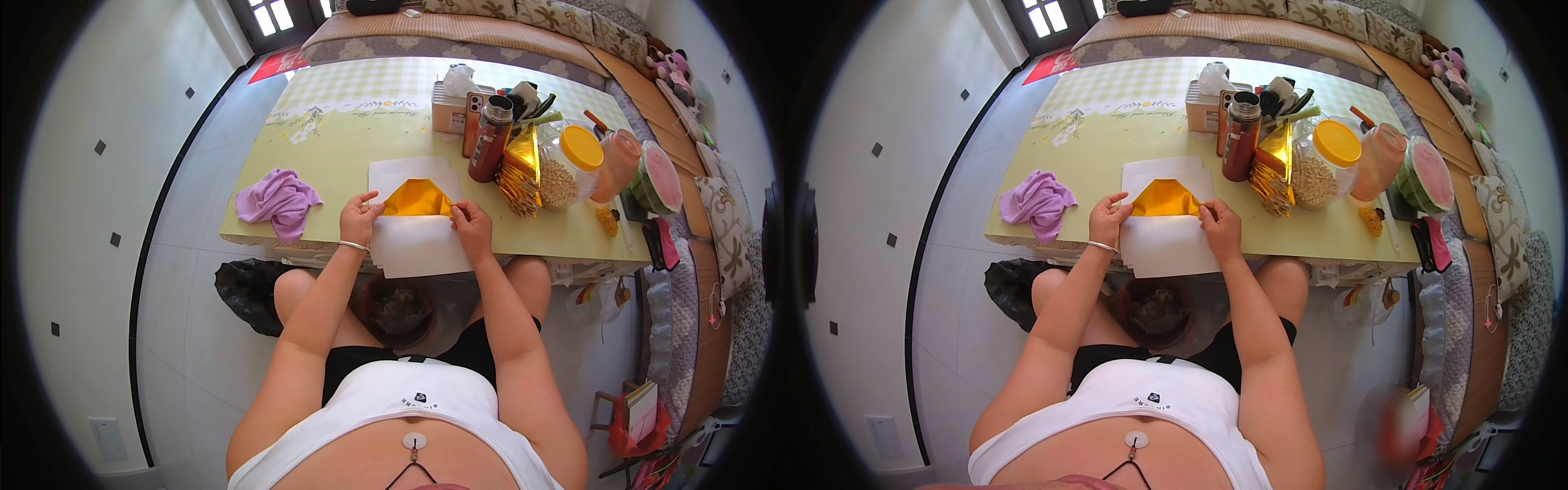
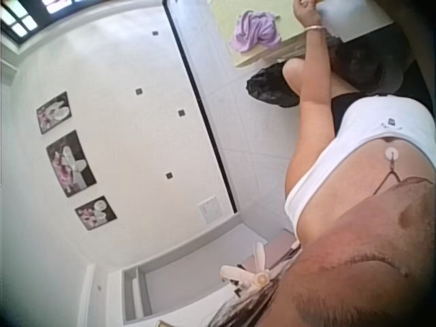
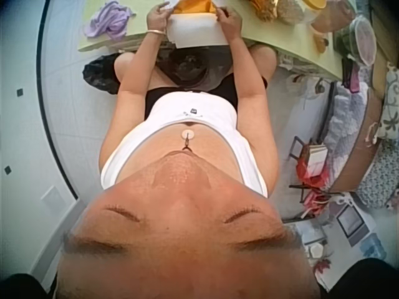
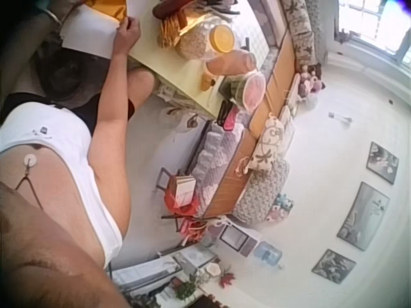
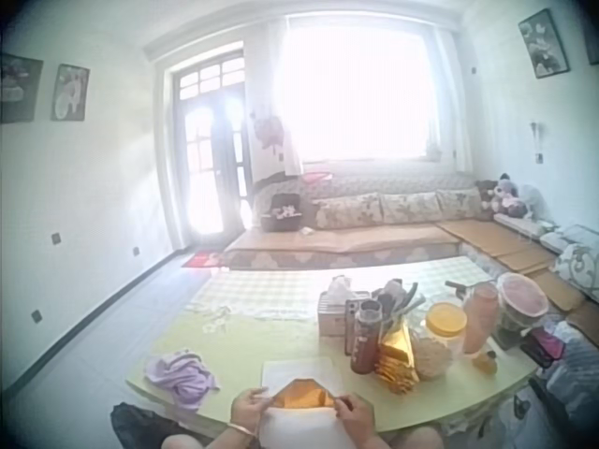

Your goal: The person sits on the floor and folds a sheet of white paper with a gold interior into a triangular shape. They repeatedly fold the paper in half and then fold the corners to create a pointed tip, pressing the creases to ensure they are sharp.

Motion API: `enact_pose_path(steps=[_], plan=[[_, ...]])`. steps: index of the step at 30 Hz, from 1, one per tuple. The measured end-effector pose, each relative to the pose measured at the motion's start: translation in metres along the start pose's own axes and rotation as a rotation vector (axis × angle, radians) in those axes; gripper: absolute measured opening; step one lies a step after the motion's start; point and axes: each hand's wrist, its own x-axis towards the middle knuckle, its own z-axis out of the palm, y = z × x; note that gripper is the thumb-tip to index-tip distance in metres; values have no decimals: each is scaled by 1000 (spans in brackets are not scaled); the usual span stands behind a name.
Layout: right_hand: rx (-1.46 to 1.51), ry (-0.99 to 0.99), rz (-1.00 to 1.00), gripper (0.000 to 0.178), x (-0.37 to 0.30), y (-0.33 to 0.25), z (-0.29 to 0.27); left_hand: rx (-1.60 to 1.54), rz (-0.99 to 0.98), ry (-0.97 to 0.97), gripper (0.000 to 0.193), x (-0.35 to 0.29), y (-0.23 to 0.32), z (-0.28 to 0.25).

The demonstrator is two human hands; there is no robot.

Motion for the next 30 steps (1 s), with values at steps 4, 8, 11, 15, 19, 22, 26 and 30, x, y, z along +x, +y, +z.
enact_pose_path(steps=[4, 8, 11, 15, 19, 22, 26, 30], plan=[[58, 5, 39, 6, -1, 0, 0, 74, 51, 10, 16, -1, -2, 0], [33, -25, 42, 7, 0, -1, -2, 75, 61, 10, 8, -1, -7, -3], [57, -25, 42, 10, 1, -1, -2, 90, 76, 22, 9, -1, -6, -1], [84, 12, 47, 20, 0, -15, 2, 47, 74, 145, 7, -4, 18, 10], [-77, 41, 3, 19, 3, -3, 4, -256, -125, 95, 12, 4, 52, 19], [-310, 76, -177, 16, 2, 9, 7, -454, -344, -140, 16, -10, 79, 54], [-415, -6, -176, 14, 1, 9, 5, -539, -600, -292, 15, -44, 86, 132], [-520, -70, -216, 13, 3, 22, -1, -604, -755, -224, 8, -48, 67, 202]])
